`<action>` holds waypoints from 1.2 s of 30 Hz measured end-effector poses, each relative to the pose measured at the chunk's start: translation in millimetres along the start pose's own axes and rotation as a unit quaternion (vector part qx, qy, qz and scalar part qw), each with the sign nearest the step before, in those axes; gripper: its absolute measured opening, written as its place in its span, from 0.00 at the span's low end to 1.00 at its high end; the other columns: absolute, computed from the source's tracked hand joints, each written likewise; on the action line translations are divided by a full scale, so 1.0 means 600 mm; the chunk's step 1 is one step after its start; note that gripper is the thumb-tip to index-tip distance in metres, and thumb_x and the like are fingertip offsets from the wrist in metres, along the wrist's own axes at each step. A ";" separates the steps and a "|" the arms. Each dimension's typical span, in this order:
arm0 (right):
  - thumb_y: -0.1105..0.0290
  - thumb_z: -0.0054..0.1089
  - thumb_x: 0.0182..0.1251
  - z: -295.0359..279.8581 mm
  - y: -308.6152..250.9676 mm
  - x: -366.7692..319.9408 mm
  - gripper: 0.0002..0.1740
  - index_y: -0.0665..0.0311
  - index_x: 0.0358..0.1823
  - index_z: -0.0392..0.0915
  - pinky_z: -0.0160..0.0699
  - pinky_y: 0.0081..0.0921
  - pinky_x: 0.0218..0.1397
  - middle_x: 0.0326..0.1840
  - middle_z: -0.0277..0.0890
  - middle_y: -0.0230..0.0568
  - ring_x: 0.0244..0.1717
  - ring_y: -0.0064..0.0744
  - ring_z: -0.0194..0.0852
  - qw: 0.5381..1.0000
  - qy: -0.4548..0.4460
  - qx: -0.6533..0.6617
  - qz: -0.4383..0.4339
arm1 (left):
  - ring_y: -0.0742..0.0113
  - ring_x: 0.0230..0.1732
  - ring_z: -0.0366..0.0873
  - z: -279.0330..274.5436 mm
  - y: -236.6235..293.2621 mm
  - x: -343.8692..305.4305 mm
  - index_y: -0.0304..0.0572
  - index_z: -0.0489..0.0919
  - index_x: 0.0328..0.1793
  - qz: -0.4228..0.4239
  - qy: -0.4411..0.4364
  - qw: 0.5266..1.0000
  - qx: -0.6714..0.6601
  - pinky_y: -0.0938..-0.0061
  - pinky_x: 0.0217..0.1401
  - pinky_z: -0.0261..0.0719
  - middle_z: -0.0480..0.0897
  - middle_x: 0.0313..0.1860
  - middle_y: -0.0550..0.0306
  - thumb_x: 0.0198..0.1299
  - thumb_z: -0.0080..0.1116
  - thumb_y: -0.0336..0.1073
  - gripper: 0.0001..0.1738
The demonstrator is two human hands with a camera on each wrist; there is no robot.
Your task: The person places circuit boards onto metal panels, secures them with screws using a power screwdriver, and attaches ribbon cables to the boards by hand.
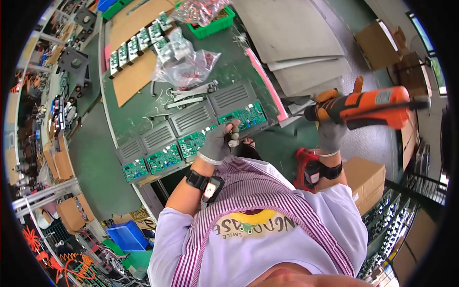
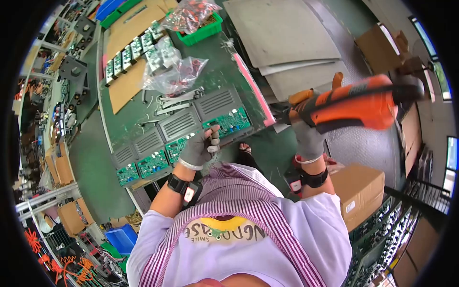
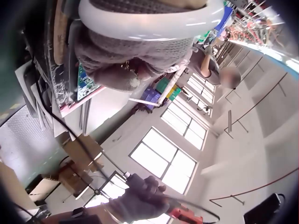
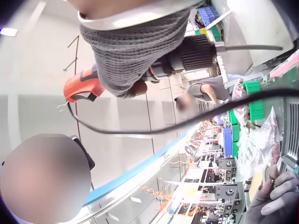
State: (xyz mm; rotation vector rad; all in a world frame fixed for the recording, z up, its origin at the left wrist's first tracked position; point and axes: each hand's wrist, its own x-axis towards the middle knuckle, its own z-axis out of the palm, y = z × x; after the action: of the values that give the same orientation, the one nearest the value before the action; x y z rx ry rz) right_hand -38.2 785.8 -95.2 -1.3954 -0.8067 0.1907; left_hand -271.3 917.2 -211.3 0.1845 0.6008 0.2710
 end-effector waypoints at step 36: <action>0.59 0.72 0.45 0.033 -0.052 0.011 0.32 0.62 0.50 0.66 0.73 0.36 0.36 0.41 0.68 0.40 0.35 0.37 0.69 0.868 -0.144 0.472 0.046 | 0.73 0.23 0.63 0.090 -0.046 0.001 0.43 0.68 0.37 -0.021 -0.042 0.996 0.075 0.80 0.22 0.61 0.68 0.27 0.62 0.61 0.50 0.38 0.08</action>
State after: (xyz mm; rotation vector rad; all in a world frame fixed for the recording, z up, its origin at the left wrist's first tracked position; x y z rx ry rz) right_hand -55.8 798.5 -64.8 -0.4668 -0.7265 0.7741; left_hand -234.0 886.1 -174.9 0.3268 0.5414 0.1760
